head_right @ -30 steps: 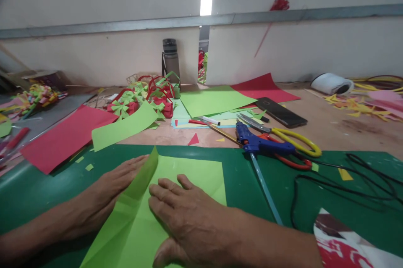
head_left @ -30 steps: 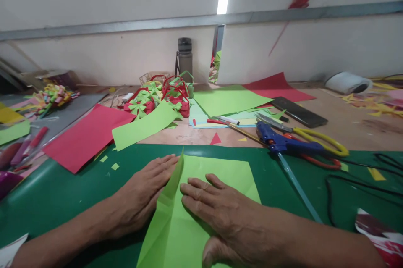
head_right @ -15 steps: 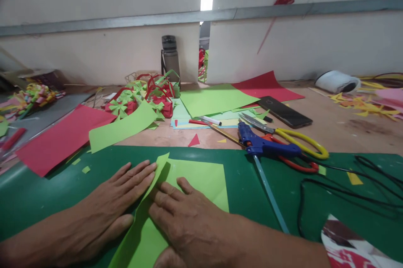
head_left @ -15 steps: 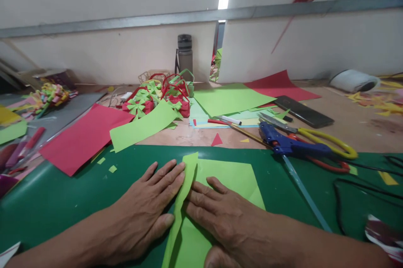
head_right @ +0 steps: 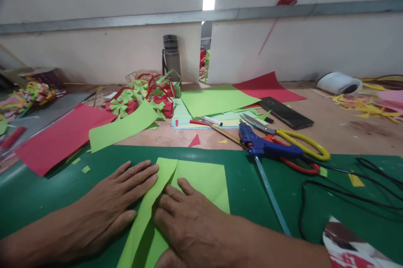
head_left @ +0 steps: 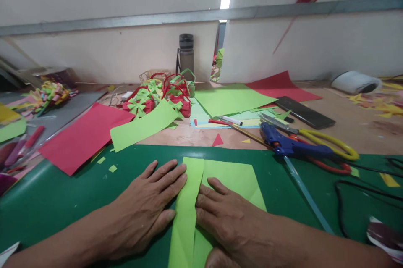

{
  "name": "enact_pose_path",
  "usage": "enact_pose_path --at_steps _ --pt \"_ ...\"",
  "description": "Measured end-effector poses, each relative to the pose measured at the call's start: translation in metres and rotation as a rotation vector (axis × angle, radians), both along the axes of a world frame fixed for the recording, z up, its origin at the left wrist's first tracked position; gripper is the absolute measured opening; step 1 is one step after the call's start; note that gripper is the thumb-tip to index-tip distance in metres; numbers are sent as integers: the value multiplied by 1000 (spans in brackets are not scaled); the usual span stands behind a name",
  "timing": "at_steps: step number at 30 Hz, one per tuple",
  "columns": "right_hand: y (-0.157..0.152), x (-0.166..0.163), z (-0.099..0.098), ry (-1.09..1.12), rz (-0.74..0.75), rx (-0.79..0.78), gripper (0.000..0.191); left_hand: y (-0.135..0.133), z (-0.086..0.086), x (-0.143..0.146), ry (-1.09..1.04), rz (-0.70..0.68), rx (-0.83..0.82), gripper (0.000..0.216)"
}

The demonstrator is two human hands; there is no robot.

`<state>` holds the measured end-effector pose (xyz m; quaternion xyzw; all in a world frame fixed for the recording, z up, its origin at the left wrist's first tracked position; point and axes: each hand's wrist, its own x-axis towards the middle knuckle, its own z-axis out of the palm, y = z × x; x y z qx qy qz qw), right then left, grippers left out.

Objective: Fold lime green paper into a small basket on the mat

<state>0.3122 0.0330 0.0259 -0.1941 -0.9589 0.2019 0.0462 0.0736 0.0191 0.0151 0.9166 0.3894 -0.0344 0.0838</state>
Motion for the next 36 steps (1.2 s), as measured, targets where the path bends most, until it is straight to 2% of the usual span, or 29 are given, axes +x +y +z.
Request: enact_pose_path --at_steps 7,17,27,33,36 --pt "1 0 1 -27 12 42 37 3 -6 -1 -13 11 53 59" --pt "0 1 2 -20 6 16 39 16 9 0 -83 -102 -73 59" --pt "0 2 0 -7 7 53 50 33 22 13 -200 -176 -36 49" --pt "-1 0 2 -29 6 59 43 48 22 23 -228 -287 -14 46" --pt "0 -1 3 -55 9 60 37 52 19 27 -207 -292 16 44"
